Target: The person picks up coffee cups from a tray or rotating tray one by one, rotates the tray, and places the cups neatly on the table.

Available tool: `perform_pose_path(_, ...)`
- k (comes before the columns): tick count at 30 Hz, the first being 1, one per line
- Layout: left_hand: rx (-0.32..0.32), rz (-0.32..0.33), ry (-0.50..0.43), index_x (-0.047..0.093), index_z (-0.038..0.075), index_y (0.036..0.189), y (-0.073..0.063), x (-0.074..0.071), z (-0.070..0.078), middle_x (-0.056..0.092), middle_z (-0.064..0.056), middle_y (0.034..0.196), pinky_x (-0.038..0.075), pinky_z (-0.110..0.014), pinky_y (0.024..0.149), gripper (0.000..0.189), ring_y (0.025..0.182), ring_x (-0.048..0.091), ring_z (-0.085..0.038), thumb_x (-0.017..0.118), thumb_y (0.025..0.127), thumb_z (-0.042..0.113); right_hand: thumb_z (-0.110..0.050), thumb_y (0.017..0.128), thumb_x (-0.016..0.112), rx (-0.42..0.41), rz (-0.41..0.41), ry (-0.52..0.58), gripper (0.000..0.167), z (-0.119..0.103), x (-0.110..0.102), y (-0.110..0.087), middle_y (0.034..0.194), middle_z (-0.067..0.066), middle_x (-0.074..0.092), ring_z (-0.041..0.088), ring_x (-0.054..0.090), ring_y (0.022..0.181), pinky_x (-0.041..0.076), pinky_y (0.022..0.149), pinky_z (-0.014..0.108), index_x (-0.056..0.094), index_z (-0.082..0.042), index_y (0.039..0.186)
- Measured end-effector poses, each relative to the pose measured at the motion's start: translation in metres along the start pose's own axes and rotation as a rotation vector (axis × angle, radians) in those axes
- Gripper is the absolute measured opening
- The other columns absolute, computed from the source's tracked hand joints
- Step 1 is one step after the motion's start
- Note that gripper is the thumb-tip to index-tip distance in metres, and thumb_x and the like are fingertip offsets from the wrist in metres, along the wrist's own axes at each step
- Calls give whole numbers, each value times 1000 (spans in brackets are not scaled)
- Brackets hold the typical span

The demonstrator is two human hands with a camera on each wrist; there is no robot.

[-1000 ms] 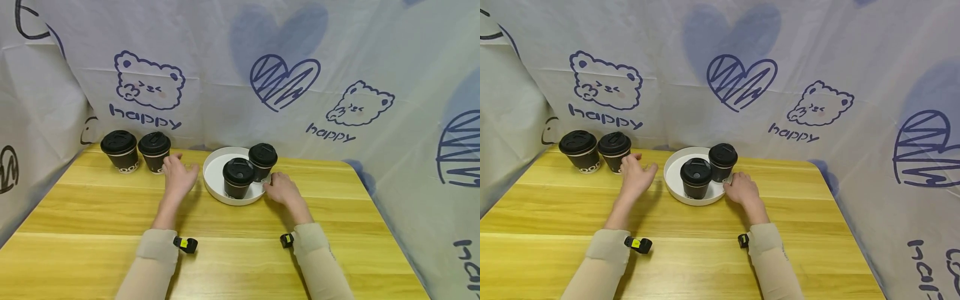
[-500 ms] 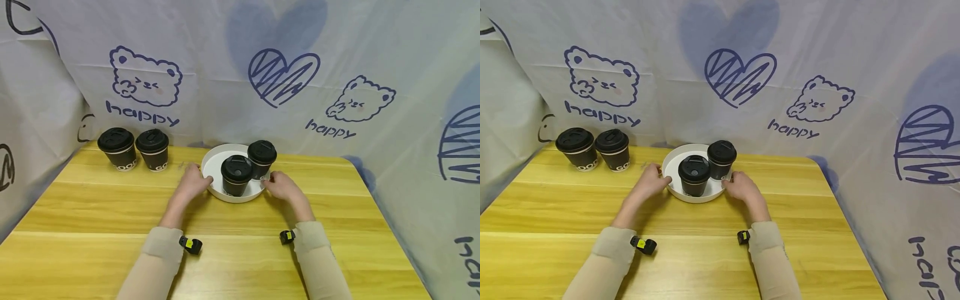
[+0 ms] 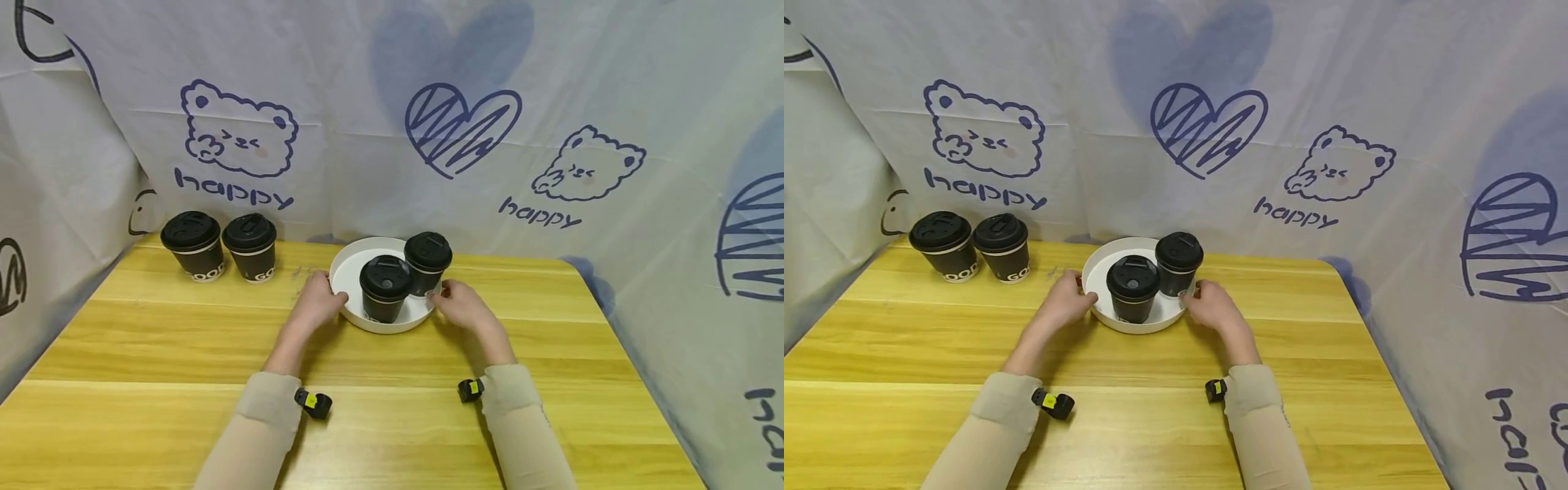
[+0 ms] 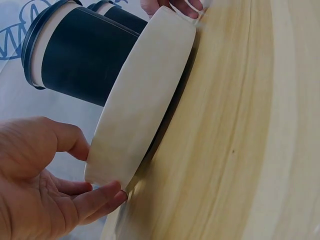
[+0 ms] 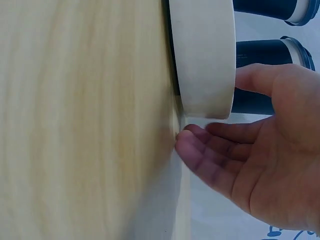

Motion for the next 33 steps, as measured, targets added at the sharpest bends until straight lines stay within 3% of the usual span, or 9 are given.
perform_pose_path(3,-7,1,-8,48,-17,134,1,0,-2,59,-31,123,49,-50,102,50,113,58,-39,60,91,7,-32,101,57,-1,36,47,61,0,-2,0,137,28,61,41,59,125,47,108,52,48,9,147)
perform_pose_path(7,-12,1,-8,45,-16,137,3,-1,-4,57,-33,132,46,-53,108,52,123,55,-43,58,94,9,-24,100,55,-25,86,96,60,0,-4,0,144,26,57,42,57,130,45,112,52,45,5,151)
perform_pose_path(11,-16,-3,-9,43,-15,141,3,-1,-5,53,-34,139,44,-53,110,53,128,52,-42,56,97,10,-17,98,53,-37,112,126,54,-1,-4,1,146,22,58,40,58,130,45,112,51,51,2,149)
perform_pose_path(20,-12,20,-9,44,-14,143,5,-2,-5,52,-32,140,46,-49,101,51,113,51,-37,53,98,9,-13,99,52,-34,92,121,53,-1,-1,0,146,24,58,40,53,136,41,115,51,50,4,149)
perform_pose_path(33,-28,5,2,45,-15,139,2,-5,-2,54,-33,138,44,-52,109,51,122,53,-41,55,97,11,-13,97,52,-39,71,115,52,-6,0,-4,140,28,60,41,59,129,49,108,50,53,9,145)
Point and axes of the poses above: each hand's wrist, its own y-axis towards the middle knuckle, its own x-axis out of the palm, z = x × y, the point moved 5 cm from there along y, towards the middle knuckle
